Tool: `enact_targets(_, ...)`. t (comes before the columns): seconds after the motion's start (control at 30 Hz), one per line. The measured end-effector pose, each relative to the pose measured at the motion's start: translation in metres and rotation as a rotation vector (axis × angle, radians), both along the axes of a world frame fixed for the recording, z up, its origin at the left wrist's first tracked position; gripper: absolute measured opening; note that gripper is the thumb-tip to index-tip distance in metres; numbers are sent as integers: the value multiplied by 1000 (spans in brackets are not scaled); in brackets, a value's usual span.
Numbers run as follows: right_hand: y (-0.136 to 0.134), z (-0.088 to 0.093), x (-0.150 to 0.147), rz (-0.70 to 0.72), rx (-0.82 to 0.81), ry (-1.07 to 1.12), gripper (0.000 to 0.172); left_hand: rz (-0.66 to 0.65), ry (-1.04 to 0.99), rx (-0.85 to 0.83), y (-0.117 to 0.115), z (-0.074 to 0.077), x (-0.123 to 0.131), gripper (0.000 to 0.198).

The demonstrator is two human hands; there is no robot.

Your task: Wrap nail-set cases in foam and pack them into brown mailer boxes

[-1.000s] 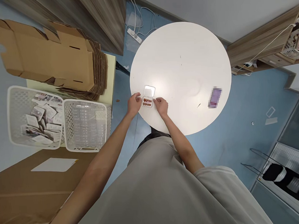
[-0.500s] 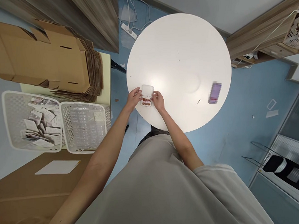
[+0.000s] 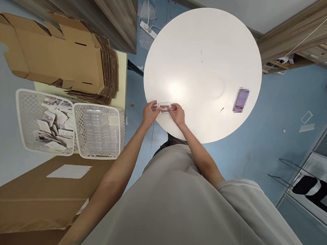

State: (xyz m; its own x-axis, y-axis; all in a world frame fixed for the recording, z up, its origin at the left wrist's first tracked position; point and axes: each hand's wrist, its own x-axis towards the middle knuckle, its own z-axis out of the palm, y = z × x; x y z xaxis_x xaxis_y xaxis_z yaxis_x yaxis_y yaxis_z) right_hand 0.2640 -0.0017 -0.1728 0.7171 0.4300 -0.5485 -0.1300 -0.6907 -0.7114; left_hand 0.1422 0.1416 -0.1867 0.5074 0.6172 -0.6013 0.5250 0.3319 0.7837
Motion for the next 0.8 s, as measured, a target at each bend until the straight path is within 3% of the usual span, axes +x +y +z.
enact_targets(0.13, -8, -1, -2, 103, -116, 36, 24, 27, 120, -6, -10, -2, -9, 24)
enact_targets(0.3, -12, -1, 2, 198, -157, 31, 19, -49, 211, 55, -20, 0, -9, 13)
enact_targets(0.47, -10, -1, 7, 248, -193, 38, 21, -199, 338, 159, -24, 5, -4, 16)
enact_targets(0.67, -4, 1, 9, 294, -265, 8, 19, -206, 415, 206, -29, 9, 5, 18)
enact_targets(0.8, -3, 13, 12, 325, -328, -36, 21, -173, 452, 246, -33, 22, 5, 23)
